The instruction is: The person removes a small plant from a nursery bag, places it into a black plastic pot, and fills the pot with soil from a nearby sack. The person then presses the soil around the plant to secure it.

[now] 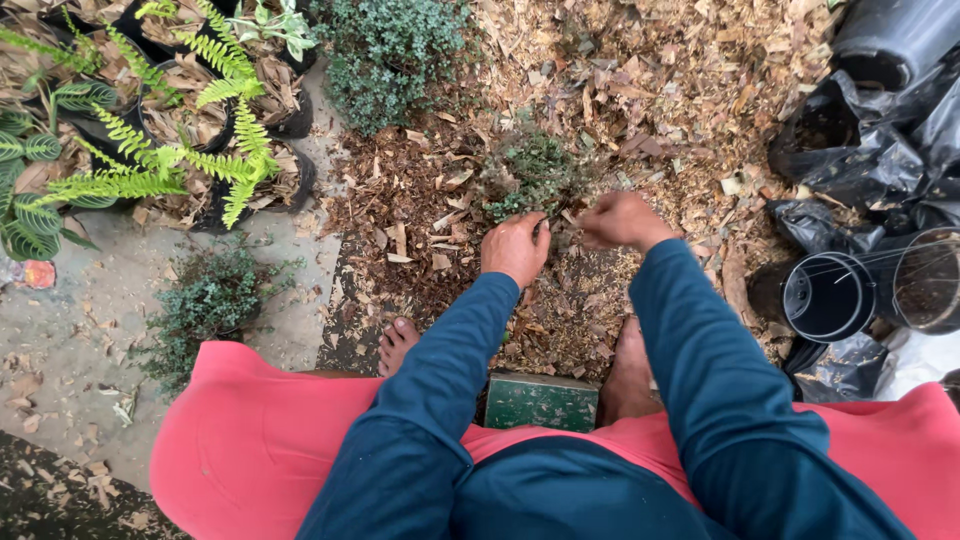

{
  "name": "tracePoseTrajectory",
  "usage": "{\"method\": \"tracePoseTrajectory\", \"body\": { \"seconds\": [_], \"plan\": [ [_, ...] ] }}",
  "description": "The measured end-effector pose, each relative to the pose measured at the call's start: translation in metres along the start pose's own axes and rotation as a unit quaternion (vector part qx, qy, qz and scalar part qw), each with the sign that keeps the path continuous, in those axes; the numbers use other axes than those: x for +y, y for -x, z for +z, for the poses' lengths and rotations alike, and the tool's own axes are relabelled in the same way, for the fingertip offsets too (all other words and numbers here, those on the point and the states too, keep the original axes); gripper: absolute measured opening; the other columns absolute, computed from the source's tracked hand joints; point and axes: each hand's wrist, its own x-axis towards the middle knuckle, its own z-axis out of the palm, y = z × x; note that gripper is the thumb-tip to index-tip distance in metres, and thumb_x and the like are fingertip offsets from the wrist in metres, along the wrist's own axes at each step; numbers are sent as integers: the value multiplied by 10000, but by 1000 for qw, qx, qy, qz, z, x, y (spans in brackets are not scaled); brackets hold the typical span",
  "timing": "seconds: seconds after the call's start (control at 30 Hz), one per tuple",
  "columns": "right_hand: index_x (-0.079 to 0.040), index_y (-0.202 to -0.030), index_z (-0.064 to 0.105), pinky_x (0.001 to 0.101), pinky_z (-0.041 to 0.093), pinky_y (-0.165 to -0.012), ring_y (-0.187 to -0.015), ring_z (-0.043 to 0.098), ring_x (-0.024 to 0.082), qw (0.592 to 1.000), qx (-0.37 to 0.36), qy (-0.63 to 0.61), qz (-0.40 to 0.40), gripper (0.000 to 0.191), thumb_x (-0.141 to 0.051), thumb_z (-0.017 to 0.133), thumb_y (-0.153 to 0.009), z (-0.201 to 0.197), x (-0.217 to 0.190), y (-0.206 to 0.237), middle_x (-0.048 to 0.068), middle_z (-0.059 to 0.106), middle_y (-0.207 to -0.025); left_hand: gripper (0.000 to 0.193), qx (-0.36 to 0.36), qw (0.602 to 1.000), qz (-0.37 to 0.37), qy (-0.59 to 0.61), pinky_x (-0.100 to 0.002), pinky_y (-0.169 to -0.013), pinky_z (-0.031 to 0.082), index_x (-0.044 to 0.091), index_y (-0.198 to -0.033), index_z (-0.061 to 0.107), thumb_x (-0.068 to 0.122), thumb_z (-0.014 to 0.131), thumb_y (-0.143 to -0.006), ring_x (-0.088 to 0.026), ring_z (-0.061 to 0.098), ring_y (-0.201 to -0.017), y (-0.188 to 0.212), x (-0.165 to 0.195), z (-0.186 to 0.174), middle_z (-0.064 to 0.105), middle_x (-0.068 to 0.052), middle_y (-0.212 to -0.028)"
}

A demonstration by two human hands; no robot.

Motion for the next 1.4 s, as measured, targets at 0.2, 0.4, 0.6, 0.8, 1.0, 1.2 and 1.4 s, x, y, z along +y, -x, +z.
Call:
{"method": "tracePoseTrajectory", "body": {
  "seconds": [0.2,0.4,0.6,0.8,1.0,1.2,1.4],
  "plan": [
    [-126,-1372,574,316,621,-741,-781,675,126,961,176,-126,-174,448,-272,713,-972,-36,-92,44,106,697,-1074,354,-57,998,29,-15,-427,-768,597,165,-1188,761,388,568,-992,-229,730,-604,15,-10,-12,761,-132,-722],
    [-108,-1226,716,320,635,-829,-931,739,158,937,217,-15,-275,243,-245,624,-1048,-13,-145,46,104,757,-1106,353,52,994,98,2,-418,-527,556,134,-1009,789,402,562,-975,-167,657,-497,24,-1,-48,732,-67,-668],
    [-53,-1201,728,378,599,-860,-939,731,208,899,116,165,-390,232,-177,575,-1079,-54,-137,94,135,762,-1065,218,292,943,122,105,-337,-709,580,85,-1134,718,222,654,-977,-162,701,-754,-21,20,-107,728,-20,-917],
    [-47,-1244,705,363,575,-711,-825,698,202,886,148,193,-394,211,-189,608,-1123,-105,-124,160,127,740,-999,262,65,940,286,173,-387,-866,617,125,-1202,732,216,709,-957,-238,766,-947,-51,83,-130,641,-146,-1249],
    [-55,-1136,719,474,559,-793,-922,698,357,777,259,373,-436,126,-133,634,-1086,-123,-90,186,152,718,-992,177,-16,942,322,95,-406,-869,609,171,-1136,788,195,671,-1006,-223,775,-853,-52,124,-111,805,-75,-1010],
    [-63,-1168,713,510,554,-766,-875,690,403,842,196,375,-334,191,-174,635,-1034,-128,-32,176,173,707,-956,233,-53,928,366,31,-405,-853,623,205,-1178,774,191,625,-1000,-224,778,-843,-45,117,-60,799,-71,-1023],
    [-65,-1171,711,482,577,-834,-936,716,357,871,171,299,-349,166,-161,615,-1077,-121,-1,149,162,725,-1030,249,-7,947,317,40,-398,-745,616,160,-1202,736,225,666,-973,-218,752,-781,-39,106,0,774,-60,-1033]
  ]
}}
